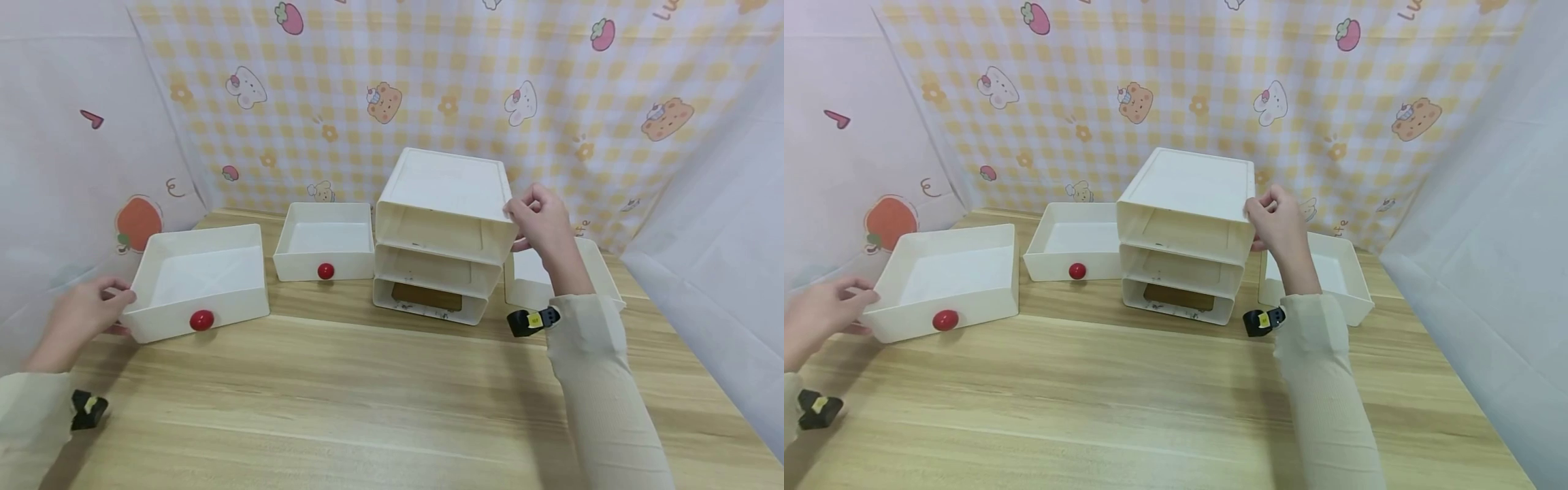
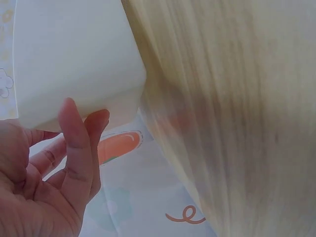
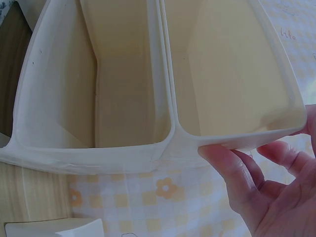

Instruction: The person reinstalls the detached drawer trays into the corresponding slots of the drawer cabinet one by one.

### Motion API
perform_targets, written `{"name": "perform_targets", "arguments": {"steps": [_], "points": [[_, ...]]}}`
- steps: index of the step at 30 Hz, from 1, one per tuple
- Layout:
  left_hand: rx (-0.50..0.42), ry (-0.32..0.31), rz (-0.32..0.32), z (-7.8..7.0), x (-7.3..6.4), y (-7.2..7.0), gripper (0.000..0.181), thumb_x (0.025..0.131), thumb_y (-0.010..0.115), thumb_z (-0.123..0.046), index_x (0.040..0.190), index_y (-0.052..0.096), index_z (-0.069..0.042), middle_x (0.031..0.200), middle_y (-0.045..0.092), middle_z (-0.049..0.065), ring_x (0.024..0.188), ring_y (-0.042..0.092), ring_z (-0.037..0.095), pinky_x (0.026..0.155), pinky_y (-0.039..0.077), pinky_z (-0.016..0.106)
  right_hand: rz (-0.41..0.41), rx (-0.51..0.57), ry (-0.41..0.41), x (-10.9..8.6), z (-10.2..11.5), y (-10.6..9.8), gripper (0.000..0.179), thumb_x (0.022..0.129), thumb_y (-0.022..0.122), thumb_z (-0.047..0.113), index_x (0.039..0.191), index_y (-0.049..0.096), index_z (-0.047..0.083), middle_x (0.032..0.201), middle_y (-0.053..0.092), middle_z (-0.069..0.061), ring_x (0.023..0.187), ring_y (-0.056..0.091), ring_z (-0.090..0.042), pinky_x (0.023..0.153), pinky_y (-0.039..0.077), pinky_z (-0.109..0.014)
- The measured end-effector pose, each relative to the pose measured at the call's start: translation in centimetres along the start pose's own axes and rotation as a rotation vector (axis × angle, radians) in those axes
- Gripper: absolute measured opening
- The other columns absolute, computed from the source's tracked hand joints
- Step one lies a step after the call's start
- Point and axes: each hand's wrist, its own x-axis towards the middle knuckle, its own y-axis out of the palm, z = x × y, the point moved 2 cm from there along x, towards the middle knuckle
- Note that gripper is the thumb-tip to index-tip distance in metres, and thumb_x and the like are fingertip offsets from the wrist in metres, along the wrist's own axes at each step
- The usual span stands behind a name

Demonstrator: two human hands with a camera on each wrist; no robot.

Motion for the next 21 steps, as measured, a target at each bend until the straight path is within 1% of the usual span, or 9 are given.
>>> {"name": "perform_targets", "arguments": {"steps": [6, 9, 12, 15, 21], "points": [[0.007, 0.027, -0.02, -0.5, -0.5, -0.4, 0.034, 0.094, 0.041, -0.015, 0.11, 0.046, 0.015, 0.095, 0.055, 0.037, 0.045, 0.061, 0.016, 0.047, 0.05, 0.025, 0.0, 0.005, -0.002, 0.0, 0.0, 0.1, 0.015, 0.088, 0.047, 0.023, 0.085, 0.043, 0.008, 0.086, 0.048, -0.006, 0.057, 0.06, -0.016, 0.052, 0.056, -0.03], [-0.003, 0.029, -0.025, -1.0, -0.8, -0.7, 0.034, 0.095, 0.04, -0.015, 0.11, 0.045, 0.015, 0.096, 0.054, 0.038, 0.046, 0.061, 0.018, 0.047, 0.052, 0.027, 0.004, 0.013, -0.007, 0.1, 0.0, 0.0, 0.016, 0.088, 0.047, 0.023, 0.085, 0.043, 0.008, 0.085, 0.048, -0.006, 0.057, 0.06, -0.016, 0.051, 0.056, -0.029], [0.004, 0.036, -0.035, -1.5, -1.0, -1.1, 0.033, 0.094, 0.04, -0.015, 0.11, 0.045, 0.013, 0.095, 0.056, 0.036, 0.046, 0.061, 0.018, 0.047, 0.051, 0.026, 0.005, 0.004, -0.007, 0.1, 0.0, 0.1, 0.016, 0.088, 0.047, 0.024, 0.085, 0.043, 0.008, 0.086, 0.049, -0.006, 0.057, 0.06, -0.015, 0.052, 0.056, -0.03], [0.026, 0.034, -0.045, -1.9, -1.2, -1.6, 0.032, 0.094, 0.041, -0.016, 0.11, 0.047, 0.011, 0.093, 0.058, 0.033, 0.045, 0.061, 0.016, 0.047, 0.049, 0.024, 0.002, -0.01, -0.006, 0.1, 0.0, 0.1, 0.017, 0.088, 0.046, 0.024, 0.086, 0.042, 0.008, 0.087, 0.049, -0.007, 0.058, 0.06, -0.015, 0.053, 0.056, -0.03], [0.068, 0.013, -0.031, -3.2, -1.8, -2.2, 0.035, 0.094, 0.041, -0.02, 0.112, 0.047, 0.01, 0.095, 0.057, 0.035, 0.047, 0.061, 0.018, 0.047, 0.05, 0.027, -0.001, -0.008, -0.013, 0.0, 0.0, 0.1, 0.017, 0.088, 0.046, 0.023, 0.085, 0.042, 0.007, 0.085, 0.049, -0.006, 0.057, 0.06, -0.015, 0.051, 0.056, -0.029]]}}
